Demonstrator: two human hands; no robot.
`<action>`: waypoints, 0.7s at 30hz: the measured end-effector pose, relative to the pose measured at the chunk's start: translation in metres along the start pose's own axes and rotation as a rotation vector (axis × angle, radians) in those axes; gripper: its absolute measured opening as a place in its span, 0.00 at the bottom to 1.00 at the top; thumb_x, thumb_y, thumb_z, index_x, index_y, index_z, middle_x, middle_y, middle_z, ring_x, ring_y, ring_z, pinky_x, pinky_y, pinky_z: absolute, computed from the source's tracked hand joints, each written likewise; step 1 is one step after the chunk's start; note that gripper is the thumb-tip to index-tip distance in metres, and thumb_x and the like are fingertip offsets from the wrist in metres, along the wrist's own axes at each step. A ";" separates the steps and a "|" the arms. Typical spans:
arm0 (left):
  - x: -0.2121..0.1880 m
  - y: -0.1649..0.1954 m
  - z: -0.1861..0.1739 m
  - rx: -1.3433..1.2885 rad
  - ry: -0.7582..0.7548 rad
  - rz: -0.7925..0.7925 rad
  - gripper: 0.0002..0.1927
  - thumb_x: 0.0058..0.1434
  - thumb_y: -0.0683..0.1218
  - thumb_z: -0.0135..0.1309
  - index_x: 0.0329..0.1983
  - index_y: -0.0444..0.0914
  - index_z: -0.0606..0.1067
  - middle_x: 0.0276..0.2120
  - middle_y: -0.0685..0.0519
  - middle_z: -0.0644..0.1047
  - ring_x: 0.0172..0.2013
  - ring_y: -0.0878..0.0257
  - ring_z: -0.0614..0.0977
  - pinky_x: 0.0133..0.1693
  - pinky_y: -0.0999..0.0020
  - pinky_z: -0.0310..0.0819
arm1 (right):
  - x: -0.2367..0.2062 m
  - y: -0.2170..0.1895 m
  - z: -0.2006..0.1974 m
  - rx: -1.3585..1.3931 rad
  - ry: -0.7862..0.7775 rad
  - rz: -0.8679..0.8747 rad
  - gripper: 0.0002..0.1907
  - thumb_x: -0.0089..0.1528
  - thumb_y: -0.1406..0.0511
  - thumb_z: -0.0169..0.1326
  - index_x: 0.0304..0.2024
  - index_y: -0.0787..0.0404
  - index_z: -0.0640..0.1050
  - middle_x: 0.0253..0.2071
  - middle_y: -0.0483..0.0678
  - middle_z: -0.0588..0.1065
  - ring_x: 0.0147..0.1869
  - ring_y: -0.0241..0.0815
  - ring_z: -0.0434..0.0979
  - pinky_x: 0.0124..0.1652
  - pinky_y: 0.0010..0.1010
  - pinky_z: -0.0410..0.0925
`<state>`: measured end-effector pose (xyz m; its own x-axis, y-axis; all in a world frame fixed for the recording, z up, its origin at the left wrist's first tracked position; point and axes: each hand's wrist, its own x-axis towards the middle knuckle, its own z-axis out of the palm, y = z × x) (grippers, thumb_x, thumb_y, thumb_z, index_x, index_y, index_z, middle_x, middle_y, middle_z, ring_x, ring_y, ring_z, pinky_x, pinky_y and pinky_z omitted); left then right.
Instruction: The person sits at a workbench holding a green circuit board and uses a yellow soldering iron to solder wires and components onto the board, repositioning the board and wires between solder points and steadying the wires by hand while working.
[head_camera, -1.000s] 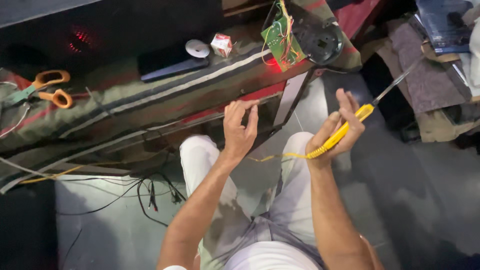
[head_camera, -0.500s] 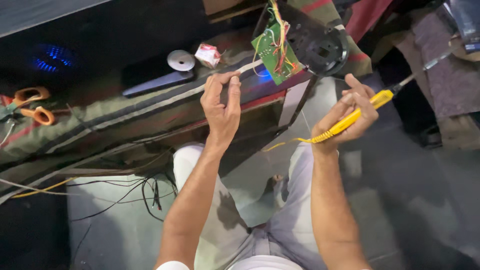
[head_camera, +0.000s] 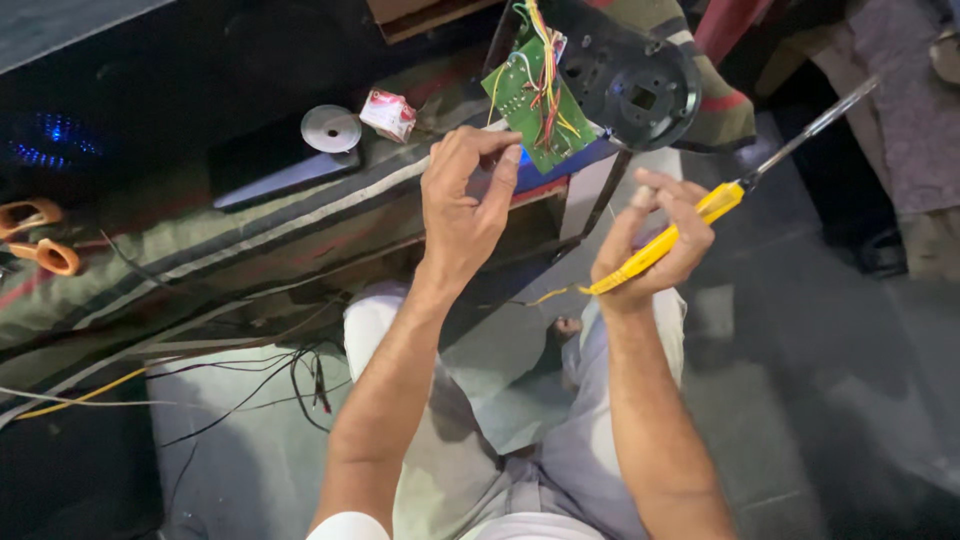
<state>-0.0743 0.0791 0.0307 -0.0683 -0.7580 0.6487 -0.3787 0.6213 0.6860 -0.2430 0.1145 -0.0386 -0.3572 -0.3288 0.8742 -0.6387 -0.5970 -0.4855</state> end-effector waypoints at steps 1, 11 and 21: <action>0.003 -0.001 0.000 -0.003 0.001 0.005 0.06 0.66 0.37 0.60 0.45 0.36 0.78 0.35 0.52 0.77 0.36 0.58 0.75 0.45 0.64 0.66 | 0.001 -0.002 0.002 0.002 -0.007 -0.015 0.18 0.67 0.81 0.52 0.53 0.61 0.64 0.47 0.56 0.74 0.49 0.51 0.77 0.52 0.41 0.69; 0.015 -0.019 -0.010 -0.130 -0.174 0.012 0.06 0.70 0.36 0.57 0.48 0.34 0.78 0.32 0.52 0.73 0.31 0.65 0.72 0.34 0.70 0.64 | 0.015 -0.017 0.021 -0.019 -0.068 -0.019 0.21 0.66 0.81 0.60 0.54 0.61 0.66 0.49 0.53 0.78 0.41 0.44 0.72 0.38 0.31 0.65; 0.018 -0.041 -0.018 -0.357 -0.199 -0.151 0.05 0.73 0.39 0.56 0.48 0.33 0.78 0.34 0.62 0.76 0.35 0.78 0.72 0.37 0.80 0.66 | -0.008 -0.029 0.030 -0.046 -0.104 -0.030 0.21 0.63 0.80 0.61 0.51 0.62 0.66 0.46 0.54 0.77 0.50 0.53 0.79 0.59 0.45 0.67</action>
<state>-0.0432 0.0439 0.0207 -0.2264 -0.8477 0.4798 -0.0574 0.5033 0.8622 -0.2009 0.1121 -0.0309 -0.2668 -0.3867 0.8828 -0.6797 -0.5739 -0.4568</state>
